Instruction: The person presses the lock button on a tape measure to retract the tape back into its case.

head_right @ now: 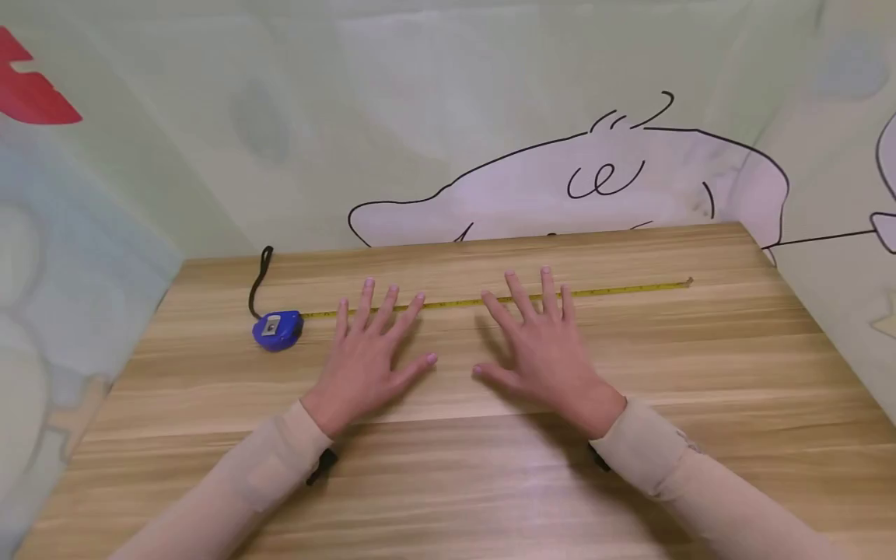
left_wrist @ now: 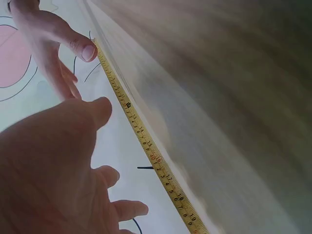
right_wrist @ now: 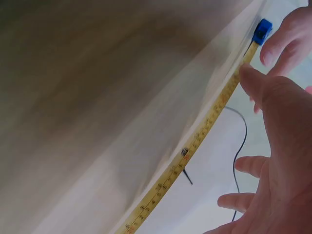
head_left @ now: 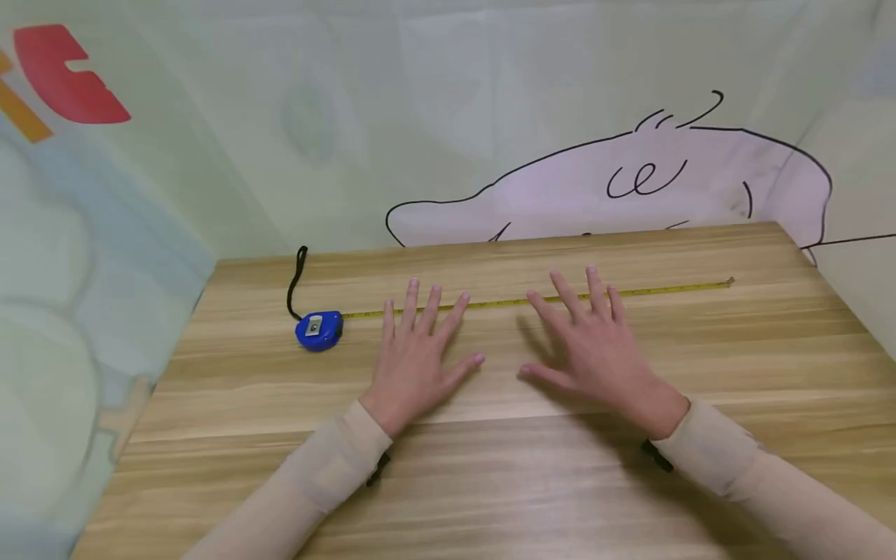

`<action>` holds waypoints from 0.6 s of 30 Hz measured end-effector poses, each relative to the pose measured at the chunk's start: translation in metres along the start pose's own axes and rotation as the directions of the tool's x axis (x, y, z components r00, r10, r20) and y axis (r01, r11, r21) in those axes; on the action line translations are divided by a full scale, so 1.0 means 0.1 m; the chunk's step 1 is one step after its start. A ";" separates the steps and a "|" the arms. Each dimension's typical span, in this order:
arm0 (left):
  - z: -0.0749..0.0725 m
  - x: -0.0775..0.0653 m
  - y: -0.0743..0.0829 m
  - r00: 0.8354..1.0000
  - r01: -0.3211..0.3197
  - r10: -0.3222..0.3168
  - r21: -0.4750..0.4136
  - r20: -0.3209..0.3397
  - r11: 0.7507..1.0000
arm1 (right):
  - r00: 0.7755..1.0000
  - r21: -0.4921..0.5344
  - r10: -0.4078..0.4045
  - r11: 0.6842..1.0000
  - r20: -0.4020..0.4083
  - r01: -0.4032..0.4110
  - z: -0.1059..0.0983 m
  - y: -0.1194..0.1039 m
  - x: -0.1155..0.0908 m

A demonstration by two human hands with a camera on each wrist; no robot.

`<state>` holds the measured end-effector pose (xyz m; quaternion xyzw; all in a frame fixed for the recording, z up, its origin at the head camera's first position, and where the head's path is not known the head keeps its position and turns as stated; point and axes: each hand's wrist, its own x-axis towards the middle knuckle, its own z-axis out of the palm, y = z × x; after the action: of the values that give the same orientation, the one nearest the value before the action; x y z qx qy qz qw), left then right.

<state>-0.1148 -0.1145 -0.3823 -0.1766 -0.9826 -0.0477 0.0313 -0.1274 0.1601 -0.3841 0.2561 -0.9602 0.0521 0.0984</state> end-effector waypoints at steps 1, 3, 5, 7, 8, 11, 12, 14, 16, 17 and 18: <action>-0.01 0.00 0.00 1.000 -0.001 0.001 -0.001 0.002 1.000 | 1.000 0.006 0.012 1.000 0.007 -0.012 0.00 0.02 -0.01; -0.02 0.00 -0.02 1.000 0.000 0.000 -0.001 0.011 1.000 | 0.999 0.019 0.035 0.999 0.021 -0.035 -0.01 0.05 -0.03; -0.02 0.01 -0.03 1.000 0.002 -0.002 -0.004 0.019 1.000 | 0.998 0.027 0.051 0.998 0.031 -0.051 -0.02 0.09 -0.04; -0.03 0.01 -0.05 1.000 0.007 -0.007 -0.006 0.027 1.000 | 0.997 0.038 0.064 0.997 0.038 -0.065 -0.03 0.13 -0.05; -0.03 0.01 -0.06 1.000 0.008 -0.008 -0.007 0.030 1.000 | 0.997 0.043 0.071 0.996 0.038 -0.073 -0.03 0.16 -0.06; -0.02 0.00 -0.08 1.000 0.006 -0.006 -0.008 0.030 1.000 | 0.995 0.044 0.091 0.995 0.042 -0.093 -0.04 0.22 -0.07; -0.02 0.00 -0.09 0.999 0.007 -0.007 -0.006 0.033 1.000 | 0.994 0.045 0.099 0.994 0.045 -0.101 -0.05 0.24 -0.08; -0.01 -0.01 -0.11 1.000 0.006 -0.006 -0.004 0.031 1.000 | 0.993 0.037 0.107 0.993 0.042 -0.109 -0.05 0.28 -0.09; -0.01 -0.02 -0.12 0.999 0.008 -0.008 0.001 0.034 1.000 | 0.993 0.035 0.110 0.993 0.039 -0.112 -0.06 0.31 -0.10; -0.01 -0.02 -0.13 0.999 0.009 -0.009 0.002 0.032 1.000 | 0.993 0.035 0.110 0.993 0.032 -0.112 -0.06 0.32 -0.10; -0.02 -0.03 -0.14 1.000 0.008 -0.009 0.003 0.030 1.000 | 0.993 0.034 0.111 0.993 0.024 -0.112 -0.06 0.34 -0.10</action>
<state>-0.1170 -0.1290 -0.3820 -0.1731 -0.9838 -0.0437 0.0165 -0.1347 0.1952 -0.3818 0.2042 -0.9730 0.0716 0.0801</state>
